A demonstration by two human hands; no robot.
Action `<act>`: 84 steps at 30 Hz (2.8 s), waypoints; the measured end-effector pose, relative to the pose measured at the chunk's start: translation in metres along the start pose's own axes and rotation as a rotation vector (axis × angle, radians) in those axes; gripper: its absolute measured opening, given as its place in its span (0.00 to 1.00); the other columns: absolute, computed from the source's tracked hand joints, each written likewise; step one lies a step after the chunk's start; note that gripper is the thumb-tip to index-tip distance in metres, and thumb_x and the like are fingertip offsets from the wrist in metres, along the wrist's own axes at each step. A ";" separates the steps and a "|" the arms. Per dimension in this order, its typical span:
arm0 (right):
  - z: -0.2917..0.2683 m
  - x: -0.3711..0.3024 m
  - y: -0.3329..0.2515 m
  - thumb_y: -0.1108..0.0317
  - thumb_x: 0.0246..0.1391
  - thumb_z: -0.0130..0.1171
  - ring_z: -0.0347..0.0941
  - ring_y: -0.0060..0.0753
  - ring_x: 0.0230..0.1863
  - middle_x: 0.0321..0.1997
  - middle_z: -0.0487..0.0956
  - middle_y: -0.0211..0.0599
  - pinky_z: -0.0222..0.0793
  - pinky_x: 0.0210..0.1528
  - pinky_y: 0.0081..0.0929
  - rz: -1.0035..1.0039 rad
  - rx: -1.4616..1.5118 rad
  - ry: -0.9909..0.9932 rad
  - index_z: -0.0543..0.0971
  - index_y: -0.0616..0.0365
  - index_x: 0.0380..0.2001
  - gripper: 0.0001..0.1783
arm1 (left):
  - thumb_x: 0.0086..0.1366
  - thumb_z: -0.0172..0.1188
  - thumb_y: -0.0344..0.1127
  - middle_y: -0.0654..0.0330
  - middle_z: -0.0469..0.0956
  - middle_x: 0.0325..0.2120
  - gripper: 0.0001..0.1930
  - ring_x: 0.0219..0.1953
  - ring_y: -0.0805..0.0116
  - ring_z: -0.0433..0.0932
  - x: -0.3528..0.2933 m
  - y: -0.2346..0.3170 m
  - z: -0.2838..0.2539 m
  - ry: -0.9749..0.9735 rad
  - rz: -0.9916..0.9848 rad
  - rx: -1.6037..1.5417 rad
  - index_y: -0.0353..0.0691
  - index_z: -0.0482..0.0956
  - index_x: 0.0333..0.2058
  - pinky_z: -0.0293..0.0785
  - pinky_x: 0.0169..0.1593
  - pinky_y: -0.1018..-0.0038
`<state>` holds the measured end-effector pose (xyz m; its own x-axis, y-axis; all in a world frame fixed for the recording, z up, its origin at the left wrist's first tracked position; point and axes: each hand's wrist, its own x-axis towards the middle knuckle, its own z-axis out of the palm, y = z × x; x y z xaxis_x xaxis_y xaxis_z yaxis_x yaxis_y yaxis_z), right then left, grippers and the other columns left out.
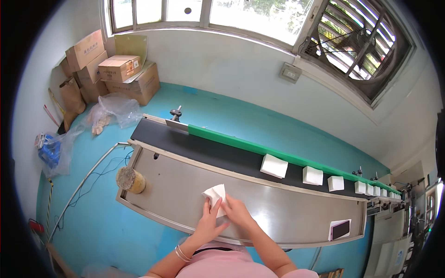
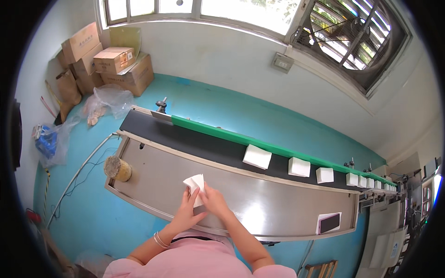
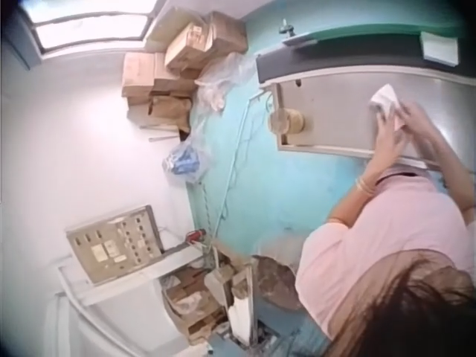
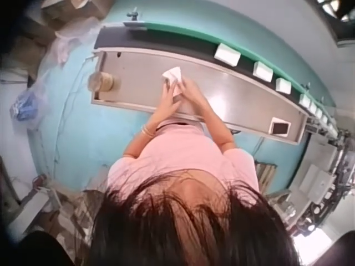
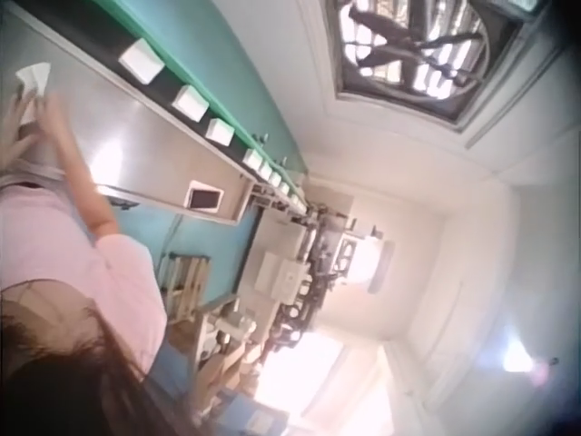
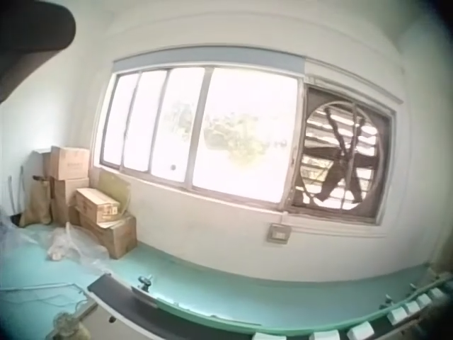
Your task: Manually placing individual folded paper products from a large stack onto a moving conveyor belt for packaging.
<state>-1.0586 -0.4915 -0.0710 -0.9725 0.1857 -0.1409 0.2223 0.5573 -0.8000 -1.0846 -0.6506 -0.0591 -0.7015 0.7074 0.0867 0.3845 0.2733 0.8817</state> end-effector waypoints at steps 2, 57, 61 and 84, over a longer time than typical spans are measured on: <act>0.001 0.000 0.002 0.64 0.57 0.47 0.73 0.53 0.45 0.42 0.76 0.54 0.68 0.45 0.37 0.090 0.097 -0.015 0.68 0.56 0.54 0.21 | 0.50 0.66 0.38 0.31 0.42 0.61 0.43 0.60 0.33 0.54 -0.001 -0.001 -0.001 -0.016 0.002 0.016 0.44 0.53 0.63 0.62 0.58 0.58; 0.208 -0.200 -0.149 0.60 0.61 0.48 0.72 0.33 0.42 0.45 0.75 0.41 0.69 0.42 0.28 -0.271 0.641 -1.021 0.68 0.62 0.54 0.22 | 0.59 0.58 0.49 0.44 0.72 0.49 0.29 0.48 0.52 0.74 -0.402 0.081 0.136 0.998 -0.663 -0.141 0.36 0.67 0.54 0.70 0.50 0.61; 0.256 -0.260 -0.188 0.60 0.60 0.50 0.72 0.31 0.42 0.44 0.76 0.40 0.70 0.43 0.27 -0.504 0.506 -1.252 0.69 0.62 0.53 0.21 | 0.59 0.58 0.49 0.45 0.72 0.49 0.30 0.47 0.52 0.74 -0.468 0.061 0.187 1.300 -0.652 0.019 0.36 0.66 0.55 0.70 0.50 0.60; 0.675 -0.505 -0.521 0.66 0.38 0.62 0.62 0.58 0.52 0.51 0.66 0.55 0.60 0.55 0.43 -1.612 0.067 -0.827 0.71 0.60 0.46 0.27 | 0.61 0.58 0.45 0.54 0.68 0.54 0.31 0.53 0.62 0.70 -0.906 0.156 0.166 2.073 -1.120 -0.011 0.39 0.61 0.59 0.68 0.52 0.69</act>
<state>-0.7308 -1.4220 0.0229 0.0071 -0.8622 0.5065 -0.8526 -0.2699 -0.4475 -0.2894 -1.1409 -0.0774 -0.0070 -0.9970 -0.0770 -0.4247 -0.0668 0.9029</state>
